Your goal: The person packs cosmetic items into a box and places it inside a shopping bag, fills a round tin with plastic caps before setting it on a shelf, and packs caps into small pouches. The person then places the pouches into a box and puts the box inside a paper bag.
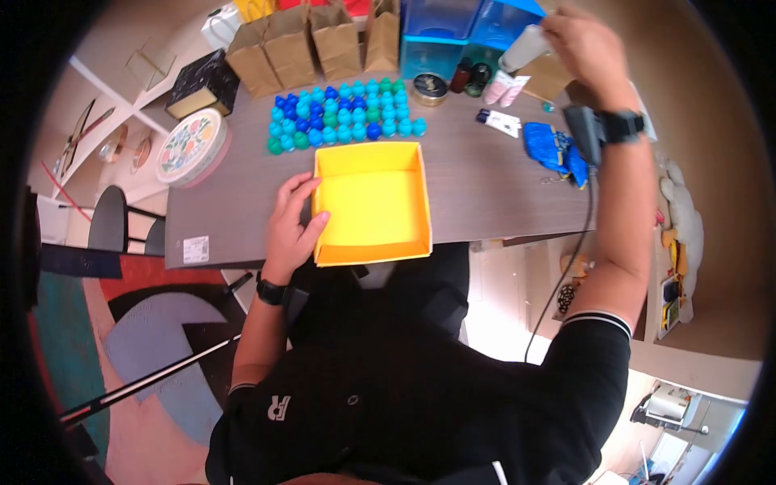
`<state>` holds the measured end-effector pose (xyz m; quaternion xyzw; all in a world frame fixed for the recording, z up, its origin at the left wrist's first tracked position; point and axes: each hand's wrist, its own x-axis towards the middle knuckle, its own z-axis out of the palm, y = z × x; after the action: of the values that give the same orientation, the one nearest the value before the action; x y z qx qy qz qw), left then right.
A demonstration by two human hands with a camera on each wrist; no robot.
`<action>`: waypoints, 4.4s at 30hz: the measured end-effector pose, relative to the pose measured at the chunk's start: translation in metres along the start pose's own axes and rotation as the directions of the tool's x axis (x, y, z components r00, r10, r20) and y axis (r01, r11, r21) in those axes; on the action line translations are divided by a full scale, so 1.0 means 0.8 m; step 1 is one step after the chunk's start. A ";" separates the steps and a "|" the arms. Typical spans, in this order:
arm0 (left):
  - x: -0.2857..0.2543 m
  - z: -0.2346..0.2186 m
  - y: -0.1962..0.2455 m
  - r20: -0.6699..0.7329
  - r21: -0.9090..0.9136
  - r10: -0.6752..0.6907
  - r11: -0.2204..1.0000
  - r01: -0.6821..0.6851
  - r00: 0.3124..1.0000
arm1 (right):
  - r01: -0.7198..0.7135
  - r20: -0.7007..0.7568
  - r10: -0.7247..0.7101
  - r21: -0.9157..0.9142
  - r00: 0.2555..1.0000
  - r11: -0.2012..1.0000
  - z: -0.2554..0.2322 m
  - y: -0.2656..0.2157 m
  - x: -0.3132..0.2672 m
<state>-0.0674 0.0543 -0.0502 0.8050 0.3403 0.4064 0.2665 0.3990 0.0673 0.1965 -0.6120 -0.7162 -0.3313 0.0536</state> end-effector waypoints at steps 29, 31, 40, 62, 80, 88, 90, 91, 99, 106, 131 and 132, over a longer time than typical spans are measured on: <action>-0.003 0.032 0.014 -0.025 0.007 0.067 0.998 -0.067 0.997 | -0.461 0.307 0.345 0.552 0.887 0.695 0.066 -0.281 -0.121; -0.002 0.032 0.014 -0.040 0.025 0.074 0.997 -0.073 0.996 | -0.479 0.263 0.402 0.544 0.877 0.689 0.082 -0.254 -0.116; -0.004 0.032 0.012 -0.042 0.005 0.043 0.999 -0.043 0.998 | -0.322 0.410 0.244 0.133 0.879 0.937 0.202 -0.148 -0.066; 0.101 0.044 0.067 0.365 0.535 0.290 0.713 -0.454 0.885 | -0.215 -0.022 0.237 0.350 0.971 0.912 0.110 -0.174 -0.084; 0.074 0.022 0.031 0.100 0.314 0.186 0.926 -0.208 0.977 | -0.099 0.071 0.069 0.634 0.995 0.767 0.037 -0.295 -0.131; 0.015 0.038 -0.007 -0.051 -0.057 0.024 0.998 -0.027 0.998 | -0.208 0.088 0.191 0.539 0.978 0.816 0.080 -0.222 -0.131; 0.014 0.039 -0.008 -0.060 -0.094 0.024 0.995 -0.030 0.998 | -0.289 0.153 0.245 0.472 0.957 0.833 0.107 -0.187 -0.130; 0.015 0.039 -0.008 -0.050 -0.125 0.018 0.992 -0.025 0.999 | -0.373 0.201 0.318 0.384 0.927 0.845 0.121 -0.169 -0.127; 0.019 0.034 -0.001 -0.068 -0.095 0.027 0.995 -0.034 0.997 | -0.571 0.249 0.535 0.101 0.807 0.814 0.205 -0.073 -0.106; 0.018 0.033 -0.001 -0.038 -0.133 0.008 0.991 -0.013 0.999 | -0.536 0.218 0.520 0.014 0.826 0.844 0.206 -0.040 -0.061; 0.017 0.036 -0.006 -0.065 -0.140 -0.007 0.990 -0.002 0.998 | -0.704 0.721 0.560 -0.142 0.408 0.696 0.260 -0.036 -0.058; 0.017 0.036 -0.006 -0.068 -0.142 0.001 0.990 -0.011 0.998 | -0.705 0.727 0.553 -0.135 0.407 0.696 0.259 -0.040 -0.060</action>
<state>-0.0391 0.0633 -0.0626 0.7708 0.3169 0.4573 0.3102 0.4497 0.1377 -0.0002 -0.9050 -0.4187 0.0540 -0.0523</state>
